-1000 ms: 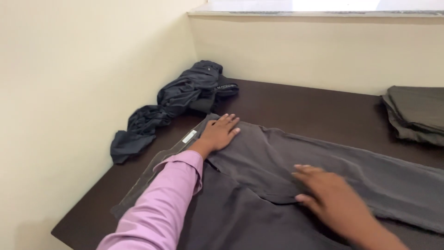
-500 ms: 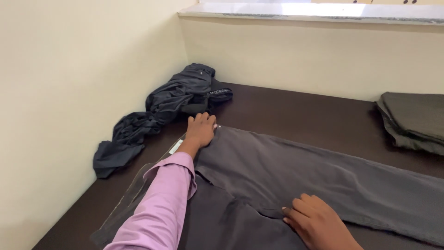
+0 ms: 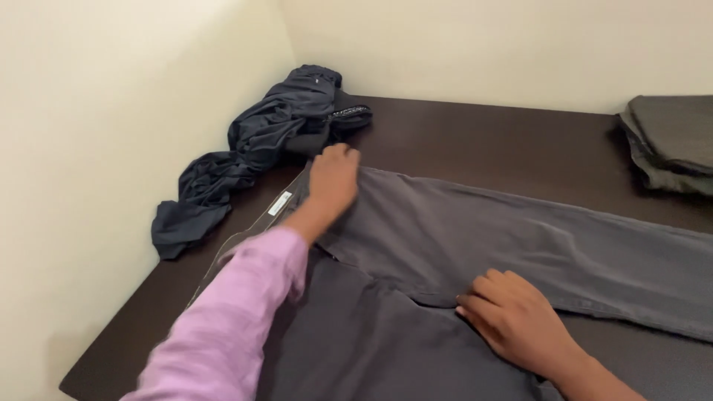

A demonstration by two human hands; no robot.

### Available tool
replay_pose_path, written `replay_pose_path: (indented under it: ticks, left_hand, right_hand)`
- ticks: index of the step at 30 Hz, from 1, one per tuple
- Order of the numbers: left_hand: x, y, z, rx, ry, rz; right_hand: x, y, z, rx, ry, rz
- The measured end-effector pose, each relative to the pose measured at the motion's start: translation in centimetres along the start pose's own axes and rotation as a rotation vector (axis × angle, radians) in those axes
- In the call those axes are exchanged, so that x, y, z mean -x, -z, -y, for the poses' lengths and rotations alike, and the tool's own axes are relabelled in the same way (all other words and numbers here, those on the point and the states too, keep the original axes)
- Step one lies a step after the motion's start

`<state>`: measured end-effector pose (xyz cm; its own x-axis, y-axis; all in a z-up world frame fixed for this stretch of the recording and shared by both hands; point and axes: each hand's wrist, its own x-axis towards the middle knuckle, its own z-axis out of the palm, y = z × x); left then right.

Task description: The person folds a pair of dark gray trousers on a dark brown table. They align the legs, smooth the fabric, fold the trousers in half lengthwise, and then fold the waistband over the legs to create a compact bundle.

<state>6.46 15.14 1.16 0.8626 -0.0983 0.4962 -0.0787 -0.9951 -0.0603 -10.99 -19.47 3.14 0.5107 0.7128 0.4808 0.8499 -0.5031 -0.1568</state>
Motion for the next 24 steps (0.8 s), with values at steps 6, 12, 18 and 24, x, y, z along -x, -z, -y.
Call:
replay_pose_path:
  ticks: [6, 12, 18, 24]
  left_hand:
    - [11.4, 11.6, -10.1, 0.494, -0.592, -0.098]
    - [14.9, 11.0, -11.5, 0.68, -0.459, 0.119]
    - [15.1, 11.5, -10.9, 0.681, -0.449, 0.13]
    - [15.4, 11.4, -10.4, 0.65, -0.505, 0.099]
  right_hand:
    - [0.6, -0.4, -1.0, -0.023, -0.228, -0.17]
    - [0.6, 0.7, -0.9, -0.056, -0.287, -0.213]
    - [1.3, 2.1, -2.4, 0.081, -0.129, 0.026]
    - [5.5, 3.7, -4.5, 0.276, -0.244, 0.165]
